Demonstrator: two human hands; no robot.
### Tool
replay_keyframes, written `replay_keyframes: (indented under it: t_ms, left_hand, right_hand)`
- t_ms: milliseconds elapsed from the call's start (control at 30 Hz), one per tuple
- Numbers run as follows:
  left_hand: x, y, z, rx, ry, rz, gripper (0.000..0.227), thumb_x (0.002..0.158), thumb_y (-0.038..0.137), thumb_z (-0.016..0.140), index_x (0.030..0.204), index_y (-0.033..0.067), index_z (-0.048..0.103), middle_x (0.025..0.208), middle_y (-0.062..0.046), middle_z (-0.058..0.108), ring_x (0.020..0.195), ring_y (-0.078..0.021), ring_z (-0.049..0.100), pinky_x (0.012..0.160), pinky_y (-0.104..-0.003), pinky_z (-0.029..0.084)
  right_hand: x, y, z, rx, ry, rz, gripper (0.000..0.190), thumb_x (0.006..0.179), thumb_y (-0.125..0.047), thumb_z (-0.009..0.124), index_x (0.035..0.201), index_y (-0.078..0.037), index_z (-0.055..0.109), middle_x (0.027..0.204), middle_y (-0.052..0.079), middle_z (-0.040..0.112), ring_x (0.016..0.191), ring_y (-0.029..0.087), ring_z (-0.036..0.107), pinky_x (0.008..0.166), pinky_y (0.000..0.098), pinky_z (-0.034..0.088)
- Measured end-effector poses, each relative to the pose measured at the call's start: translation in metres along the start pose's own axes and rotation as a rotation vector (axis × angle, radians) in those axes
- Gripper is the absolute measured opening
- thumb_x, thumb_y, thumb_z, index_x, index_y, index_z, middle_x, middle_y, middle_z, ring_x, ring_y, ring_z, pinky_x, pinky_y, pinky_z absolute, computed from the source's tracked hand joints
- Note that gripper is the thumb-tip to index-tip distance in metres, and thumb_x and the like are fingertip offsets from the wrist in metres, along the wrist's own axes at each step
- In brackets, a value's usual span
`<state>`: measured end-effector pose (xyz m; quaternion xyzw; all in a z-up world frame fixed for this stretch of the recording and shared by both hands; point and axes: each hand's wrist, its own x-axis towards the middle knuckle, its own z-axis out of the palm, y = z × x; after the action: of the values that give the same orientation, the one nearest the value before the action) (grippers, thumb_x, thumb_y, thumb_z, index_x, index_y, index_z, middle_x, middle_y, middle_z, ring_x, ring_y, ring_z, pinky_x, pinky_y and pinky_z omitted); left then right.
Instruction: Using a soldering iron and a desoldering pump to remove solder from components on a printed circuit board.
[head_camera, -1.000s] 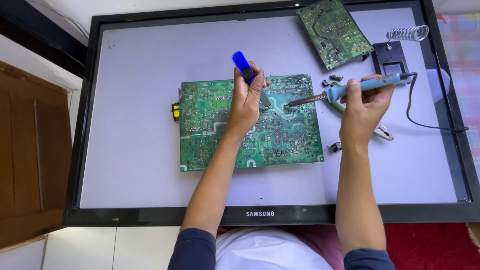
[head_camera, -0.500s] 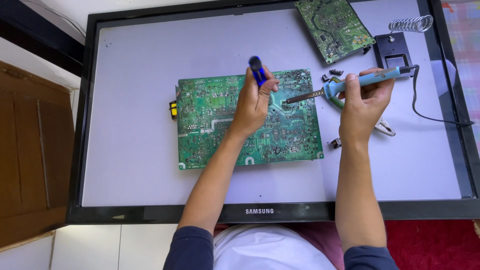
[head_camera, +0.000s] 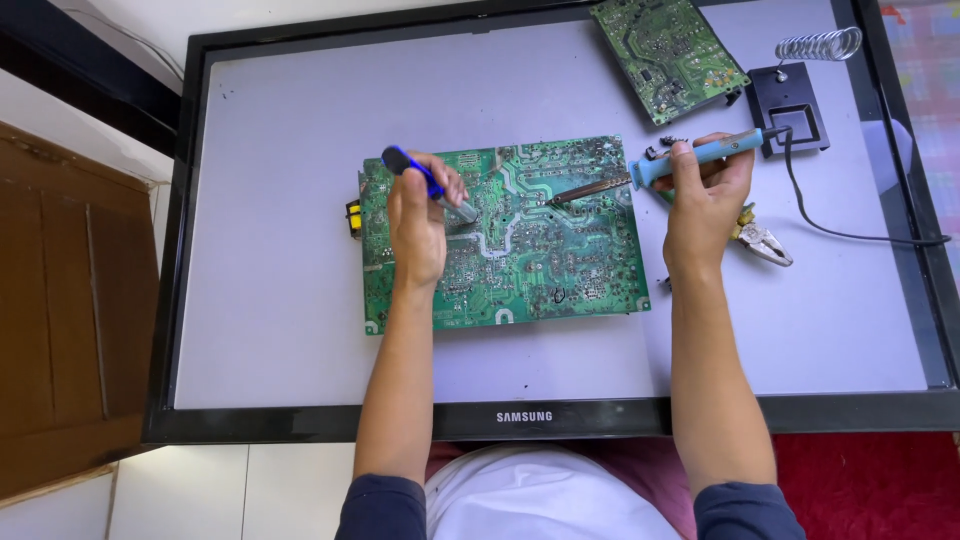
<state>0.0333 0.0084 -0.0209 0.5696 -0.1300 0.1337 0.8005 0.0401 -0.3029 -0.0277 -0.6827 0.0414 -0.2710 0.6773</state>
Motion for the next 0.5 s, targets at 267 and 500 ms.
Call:
replay_keyframes:
  t_ms: [267, 500]
  left_hand:
    - [-0.004, 0.002, -0.001, -0.053, -0.016, 0.029, 0.076, 0.104, 0.08, 0.018, 0.074, 0.0165, 0.048, 0.06, -0.002, 0.044, 0.057, -0.0167, 0.048, 0.062, -0.029, 0.049]
    - [-0.003, 0.011, -0.005, -0.054, -0.066, 0.043, 0.064, 0.111, 0.067, 0.023, 0.082, 0.0152, 0.049, 0.064, -0.003, 0.044, 0.061, -0.0178, 0.048, 0.066, -0.032, 0.05]
  right_hand:
    - [0.0, 0.003, 0.003, -0.007, -0.014, 0.024, 0.018, 0.116, -0.013, 0.066, 0.122, -0.011, 0.049, 0.094, 0.009, 0.067, 0.076, 0.014, 0.068, 0.073, 0.0236, 0.063]
    - [0.0, 0.008, 0.002, 0.044, -0.017, 0.037, 0.019, 0.117, -0.014, 0.065, 0.124, -0.012, 0.048, 0.096, 0.007, 0.065, 0.078, 0.013, 0.068, 0.073, 0.0222, 0.064]
